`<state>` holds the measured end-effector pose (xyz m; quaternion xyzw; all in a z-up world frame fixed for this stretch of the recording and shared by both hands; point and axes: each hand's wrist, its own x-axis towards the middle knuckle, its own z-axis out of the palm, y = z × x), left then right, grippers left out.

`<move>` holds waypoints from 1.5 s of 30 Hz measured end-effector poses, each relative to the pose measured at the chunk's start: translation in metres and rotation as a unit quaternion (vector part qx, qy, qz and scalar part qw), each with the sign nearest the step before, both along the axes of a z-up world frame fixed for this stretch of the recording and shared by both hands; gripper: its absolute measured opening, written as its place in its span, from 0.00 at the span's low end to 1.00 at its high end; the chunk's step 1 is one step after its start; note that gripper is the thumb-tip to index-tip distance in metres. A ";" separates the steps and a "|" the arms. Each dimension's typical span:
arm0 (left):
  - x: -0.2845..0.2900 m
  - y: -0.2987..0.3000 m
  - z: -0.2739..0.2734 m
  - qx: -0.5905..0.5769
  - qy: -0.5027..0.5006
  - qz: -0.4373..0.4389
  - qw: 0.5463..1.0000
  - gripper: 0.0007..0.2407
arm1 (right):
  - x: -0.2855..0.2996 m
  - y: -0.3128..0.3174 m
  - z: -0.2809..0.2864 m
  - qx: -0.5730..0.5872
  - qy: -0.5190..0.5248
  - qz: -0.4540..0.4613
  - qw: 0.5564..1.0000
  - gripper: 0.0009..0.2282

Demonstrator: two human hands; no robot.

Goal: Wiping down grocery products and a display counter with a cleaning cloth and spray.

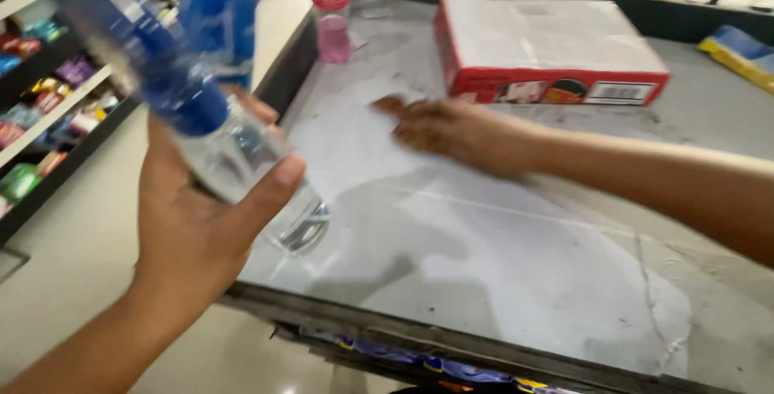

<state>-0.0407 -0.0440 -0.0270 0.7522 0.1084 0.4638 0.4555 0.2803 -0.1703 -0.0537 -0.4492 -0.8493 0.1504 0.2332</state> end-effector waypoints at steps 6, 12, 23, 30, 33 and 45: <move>-0.002 0.016 0.013 0.200 0.015 0.049 0.979 0.20 | -0.067 0.024 0.016 0.029 -0.147 -0.271 0.951 0.13; 0.002 0.027 0.002 0.136 -0.060 0.048 0.988 0.23 | -0.058 0.084 -0.010 0.125 -0.095 0.022 0.987 0.16; 0.013 0.039 -0.002 0.125 0.012 0.022 0.992 0.25 | -0.006 0.078 0.040 0.091 -0.094 -0.307 0.943 0.09; 0.004 0.045 -0.008 0.168 0.047 0.078 0.982 0.17 | -0.121 0.034 0.074 -0.168 -0.093 -0.305 0.933 0.21; 0.000 0.049 -0.005 0.121 0.003 0.061 0.991 0.18 | -0.128 0.032 0.062 -0.255 -0.059 -0.336 0.905 0.27; -0.015 0.075 -0.025 0.080 0.036 -0.013 0.996 0.31 | -0.114 0.029 0.016 0.151 -0.074 -0.128 0.977 0.14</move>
